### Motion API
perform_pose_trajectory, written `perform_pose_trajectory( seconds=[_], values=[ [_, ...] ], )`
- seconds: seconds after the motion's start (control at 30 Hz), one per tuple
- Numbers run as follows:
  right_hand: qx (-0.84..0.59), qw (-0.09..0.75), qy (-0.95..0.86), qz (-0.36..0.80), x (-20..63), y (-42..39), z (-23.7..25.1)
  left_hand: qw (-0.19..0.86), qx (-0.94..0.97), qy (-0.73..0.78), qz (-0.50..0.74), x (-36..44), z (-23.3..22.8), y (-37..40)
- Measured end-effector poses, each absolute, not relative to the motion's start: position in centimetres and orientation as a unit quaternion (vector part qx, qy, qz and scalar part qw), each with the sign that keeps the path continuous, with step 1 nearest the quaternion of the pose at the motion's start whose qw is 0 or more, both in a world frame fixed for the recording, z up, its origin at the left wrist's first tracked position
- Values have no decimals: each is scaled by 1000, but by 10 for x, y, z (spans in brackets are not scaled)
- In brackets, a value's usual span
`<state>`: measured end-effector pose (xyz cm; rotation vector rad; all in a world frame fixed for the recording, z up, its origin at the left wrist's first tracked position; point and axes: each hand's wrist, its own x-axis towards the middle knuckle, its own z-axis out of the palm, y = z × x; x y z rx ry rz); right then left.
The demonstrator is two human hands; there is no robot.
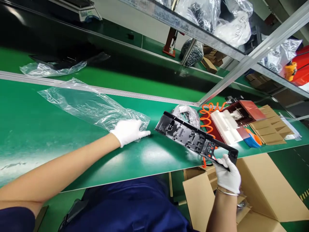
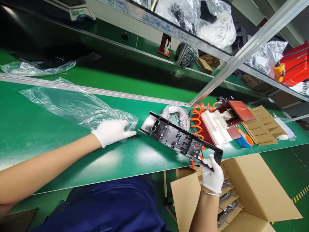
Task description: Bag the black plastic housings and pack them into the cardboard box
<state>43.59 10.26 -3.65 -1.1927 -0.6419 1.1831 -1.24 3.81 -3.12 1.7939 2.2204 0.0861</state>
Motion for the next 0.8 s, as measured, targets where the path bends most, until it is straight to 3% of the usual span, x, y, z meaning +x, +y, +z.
perform_pose_trajectory(
  seconds=[0.2, 0.53, 0.7, 0.8],
  values=[
    [-518, 613, -262, 537, 418, 93, -39, 137, 634, 761, 11, -9, -58, 34],
    [-472, 569, -344, 578, 364, 95, -40, 65, 604, 794, 35, -8, -23, 19],
    [-474, 575, -325, 583, 358, 93, -52, 116, 641, 759, -16, -16, -22, 9],
    [-479, 572, -329, 579, 352, 86, -58, 128, 634, 762, 20, -18, -19, 10]
  ],
)
